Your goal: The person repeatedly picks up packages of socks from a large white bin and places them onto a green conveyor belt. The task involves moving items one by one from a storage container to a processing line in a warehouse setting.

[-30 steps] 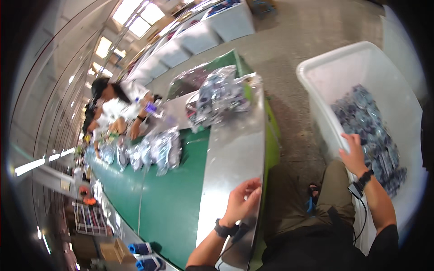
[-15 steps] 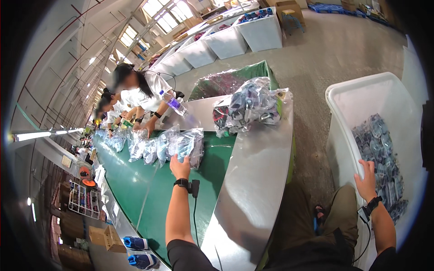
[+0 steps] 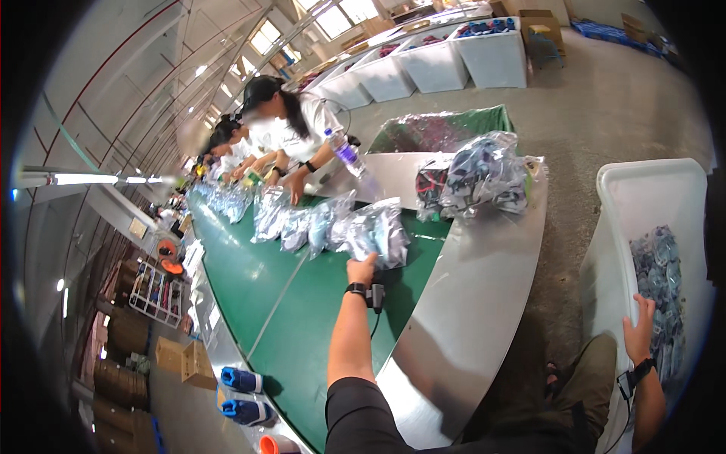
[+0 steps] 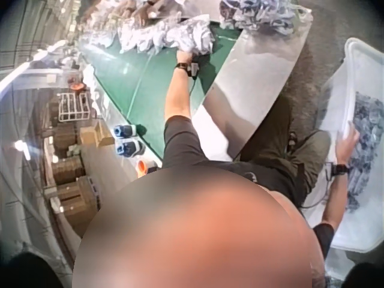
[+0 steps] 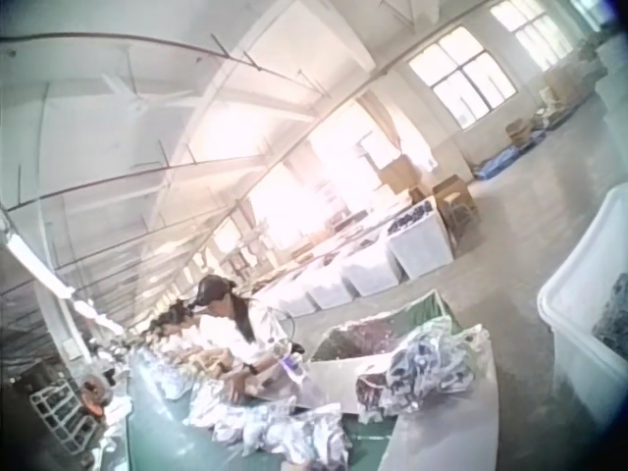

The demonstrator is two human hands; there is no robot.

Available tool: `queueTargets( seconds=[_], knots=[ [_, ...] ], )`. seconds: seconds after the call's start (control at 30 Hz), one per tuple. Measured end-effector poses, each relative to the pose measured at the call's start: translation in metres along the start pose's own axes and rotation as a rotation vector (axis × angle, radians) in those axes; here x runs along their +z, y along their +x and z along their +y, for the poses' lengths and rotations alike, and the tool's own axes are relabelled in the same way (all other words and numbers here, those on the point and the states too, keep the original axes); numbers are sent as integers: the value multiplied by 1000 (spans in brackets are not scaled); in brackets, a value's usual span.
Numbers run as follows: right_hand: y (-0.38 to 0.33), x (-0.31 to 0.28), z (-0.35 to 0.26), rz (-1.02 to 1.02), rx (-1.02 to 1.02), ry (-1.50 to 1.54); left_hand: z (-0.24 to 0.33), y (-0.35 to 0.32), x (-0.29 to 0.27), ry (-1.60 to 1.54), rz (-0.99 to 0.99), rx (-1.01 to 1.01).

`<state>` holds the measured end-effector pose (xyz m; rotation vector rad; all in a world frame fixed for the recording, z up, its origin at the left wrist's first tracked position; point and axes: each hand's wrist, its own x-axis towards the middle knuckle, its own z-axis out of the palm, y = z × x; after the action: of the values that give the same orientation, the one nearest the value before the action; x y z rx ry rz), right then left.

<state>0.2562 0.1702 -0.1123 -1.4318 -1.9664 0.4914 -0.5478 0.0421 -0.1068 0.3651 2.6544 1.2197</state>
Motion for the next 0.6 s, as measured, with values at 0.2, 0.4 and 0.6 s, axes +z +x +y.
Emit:
queueTargets(
  seconds=[0.2,0.4,0.6],
  knots=[
    [0,2,9,-10,26,-9,0,-117,-15,-272,-70,155],
    [-2,-2,11,-30,-17,-43,-27,-217,-51,-506,-137,472],
    [-1,-2,12,-19,-51,-24,-27,-265,-117,-543,-449,247]
  ],
)
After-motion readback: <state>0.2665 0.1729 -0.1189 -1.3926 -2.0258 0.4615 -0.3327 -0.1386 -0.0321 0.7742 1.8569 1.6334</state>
